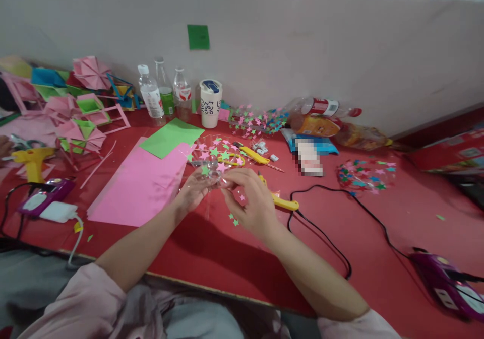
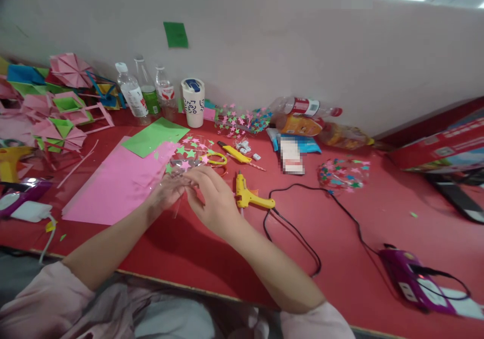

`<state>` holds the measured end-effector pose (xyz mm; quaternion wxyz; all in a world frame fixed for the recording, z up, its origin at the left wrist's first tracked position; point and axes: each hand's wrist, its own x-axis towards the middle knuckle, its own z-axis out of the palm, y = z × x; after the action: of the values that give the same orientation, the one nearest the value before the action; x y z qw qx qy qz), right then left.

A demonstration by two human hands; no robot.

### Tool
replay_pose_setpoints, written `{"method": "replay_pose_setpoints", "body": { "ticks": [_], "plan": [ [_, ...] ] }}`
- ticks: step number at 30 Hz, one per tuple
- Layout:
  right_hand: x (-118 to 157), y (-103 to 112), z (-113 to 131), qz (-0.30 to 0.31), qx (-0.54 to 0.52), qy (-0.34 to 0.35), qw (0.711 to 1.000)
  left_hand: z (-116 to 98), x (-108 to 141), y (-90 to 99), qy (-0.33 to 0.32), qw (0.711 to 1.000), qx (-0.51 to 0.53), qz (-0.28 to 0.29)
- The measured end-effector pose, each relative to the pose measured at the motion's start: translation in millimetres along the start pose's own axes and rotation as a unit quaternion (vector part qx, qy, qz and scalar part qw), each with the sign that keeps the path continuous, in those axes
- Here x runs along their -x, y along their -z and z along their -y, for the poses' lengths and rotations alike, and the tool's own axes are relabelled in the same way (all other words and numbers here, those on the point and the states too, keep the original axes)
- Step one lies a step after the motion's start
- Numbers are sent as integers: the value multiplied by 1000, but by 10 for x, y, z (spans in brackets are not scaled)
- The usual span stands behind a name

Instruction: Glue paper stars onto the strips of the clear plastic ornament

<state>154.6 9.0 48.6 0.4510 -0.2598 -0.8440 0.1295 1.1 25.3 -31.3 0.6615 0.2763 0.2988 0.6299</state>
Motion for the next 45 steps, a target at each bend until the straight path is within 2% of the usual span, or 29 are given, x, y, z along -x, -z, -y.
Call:
{"method": "replay_pose_setpoints", "body": {
  "ticks": [3,9,17,22,28,31,33,35,38,40,42,45],
  "plan": [
    [-9,28,15,-4,19,0,1000,-7,-12,1,-6,1000,-2,-9],
    [3,15,5,42,100,-19,994,-2,-28,9,-5,1000,0,-25],
    [31,20,-25,41,89,-6,995,-11,-31,32,-21,1000,-5,0],
    [10,20,-33,37,73,-25,996,32,-59,48,-21,999,-22,-22],
    [-23,37,-23,47,103,-34,993,0,-37,10,-21,1000,-20,-2],
    [-42,96,-9,46,104,-43,993,-29,-26,-2,-33,999,-19,-14],
    [-46,127,5,39,103,-22,994,-43,-28,1,-43,999,-11,-32],
    [-40,127,26,57,116,39,991,-61,-30,3,-45,998,-7,-32],
    [-15,58,66,152,174,134,964,-90,-30,-2,-43,999,-13,-23],
    [9,-11,81,196,222,155,942,-101,-35,-4,-48,998,-20,-29],
    [29,-68,76,195,258,158,933,-99,-48,0,-56,998,-25,-35],
    [37,-97,41,143,281,173,933,-74,-71,15,-65,997,-29,-38]
  ]
}}
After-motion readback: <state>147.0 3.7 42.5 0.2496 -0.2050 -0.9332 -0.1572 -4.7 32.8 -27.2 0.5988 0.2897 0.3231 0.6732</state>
